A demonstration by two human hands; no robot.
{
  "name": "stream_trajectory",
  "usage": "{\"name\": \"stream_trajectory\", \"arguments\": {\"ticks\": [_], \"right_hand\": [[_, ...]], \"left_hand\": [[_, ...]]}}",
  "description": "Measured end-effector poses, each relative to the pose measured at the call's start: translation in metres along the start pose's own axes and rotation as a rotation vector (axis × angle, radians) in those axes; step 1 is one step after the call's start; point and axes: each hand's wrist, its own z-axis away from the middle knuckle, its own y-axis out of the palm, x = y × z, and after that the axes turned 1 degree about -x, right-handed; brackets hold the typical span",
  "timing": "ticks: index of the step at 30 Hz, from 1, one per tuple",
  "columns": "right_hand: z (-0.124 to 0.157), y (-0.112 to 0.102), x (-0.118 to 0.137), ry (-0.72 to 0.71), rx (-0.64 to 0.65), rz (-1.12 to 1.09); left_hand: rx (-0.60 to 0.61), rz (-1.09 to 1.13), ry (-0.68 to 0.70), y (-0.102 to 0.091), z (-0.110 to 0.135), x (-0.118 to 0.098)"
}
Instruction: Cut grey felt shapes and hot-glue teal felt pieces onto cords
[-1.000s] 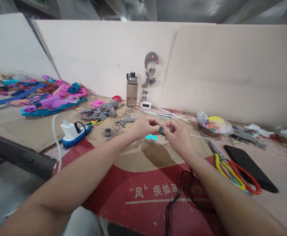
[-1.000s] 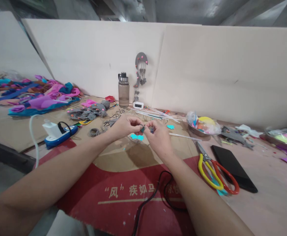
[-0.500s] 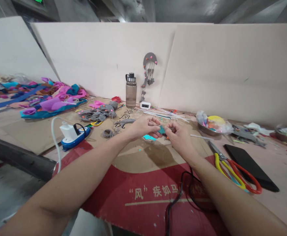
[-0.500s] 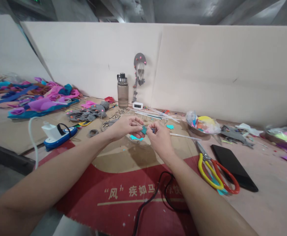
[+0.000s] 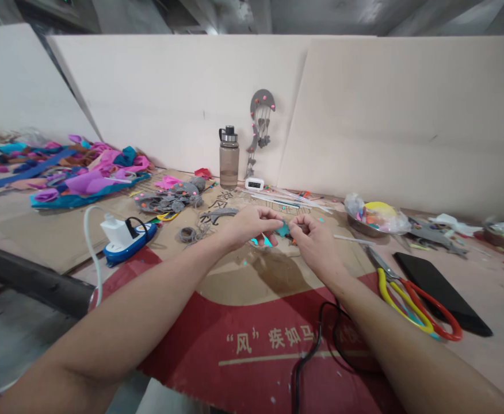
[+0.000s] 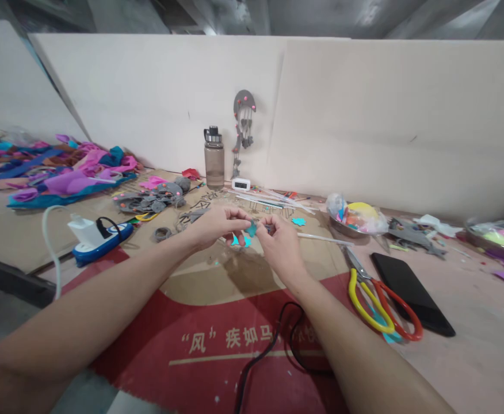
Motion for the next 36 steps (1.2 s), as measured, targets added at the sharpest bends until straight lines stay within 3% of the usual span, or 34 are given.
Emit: {"name": "stream_trajectory", "arguments": {"ticks": [14, 24, 36], "right_hand": [[0.007, 0.003, 0.01, -0.038, -0.034, -0.011], [0.006, -0.003, 0.013, 0.074, -0.009, -0.073], [-0.004, -0.003, -0.004, 0.204, -0.021, -0.394]], "left_hand": [[-0.095, -0.027, 0.052, 0.005, -0.003, 0.006], [0.009, 0.256, -0.076, 0.0, 0.003, -0.012], [-0.424, 0.178, 0.01, -0.011, -0.006, -0.001]]}}
